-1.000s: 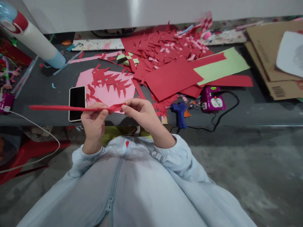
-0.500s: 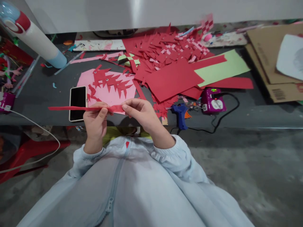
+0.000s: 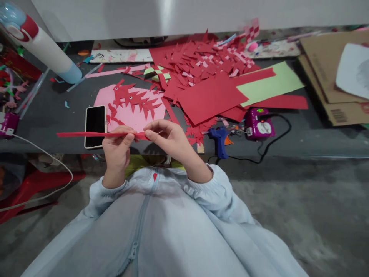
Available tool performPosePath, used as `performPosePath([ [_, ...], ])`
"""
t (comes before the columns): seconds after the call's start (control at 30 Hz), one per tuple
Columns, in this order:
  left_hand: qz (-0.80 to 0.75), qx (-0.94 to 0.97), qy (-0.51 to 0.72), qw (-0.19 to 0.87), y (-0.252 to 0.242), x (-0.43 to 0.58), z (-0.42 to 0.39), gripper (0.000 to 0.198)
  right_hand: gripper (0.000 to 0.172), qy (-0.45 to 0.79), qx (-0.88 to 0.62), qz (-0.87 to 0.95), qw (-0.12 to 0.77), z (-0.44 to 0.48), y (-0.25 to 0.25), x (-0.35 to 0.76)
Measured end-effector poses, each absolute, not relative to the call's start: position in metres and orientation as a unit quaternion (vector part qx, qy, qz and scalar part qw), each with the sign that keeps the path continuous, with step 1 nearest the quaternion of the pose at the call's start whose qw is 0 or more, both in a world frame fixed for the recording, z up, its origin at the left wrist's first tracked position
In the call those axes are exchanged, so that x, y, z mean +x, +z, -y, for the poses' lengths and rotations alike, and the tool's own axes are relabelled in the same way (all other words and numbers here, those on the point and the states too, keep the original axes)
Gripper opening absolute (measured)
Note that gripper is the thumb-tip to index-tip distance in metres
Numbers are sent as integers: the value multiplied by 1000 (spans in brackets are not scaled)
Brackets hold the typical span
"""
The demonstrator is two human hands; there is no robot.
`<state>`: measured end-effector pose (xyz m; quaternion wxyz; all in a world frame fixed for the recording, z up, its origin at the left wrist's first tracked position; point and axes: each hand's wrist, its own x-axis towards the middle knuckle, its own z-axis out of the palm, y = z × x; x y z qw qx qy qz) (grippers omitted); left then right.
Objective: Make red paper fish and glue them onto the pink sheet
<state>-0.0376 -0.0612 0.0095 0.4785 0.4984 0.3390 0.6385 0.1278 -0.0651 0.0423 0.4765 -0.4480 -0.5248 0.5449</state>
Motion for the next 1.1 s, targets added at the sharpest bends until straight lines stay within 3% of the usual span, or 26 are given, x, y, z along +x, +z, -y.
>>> performPosePath([
  [0.23, -364, 492, 624, 486, 16, -37, 62, 10, 21, 348, -447, 670, 480, 66, 45, 128],
  [0.37, -380, 518, 596, 482, 18, -38, 62, 13, 16, 346, -450, 680, 464, 68, 46, 127],
  [0.57, -432, 552, 545, 460, 24, -40, 61, 24, 25, 341, -475, 691, 426, 68, 49, 125],
  [1.1, -505, 457, 502, 533, 19, -46, 54, 42, 19, 323, -516, 683, 404, 75, 28, 146],
])
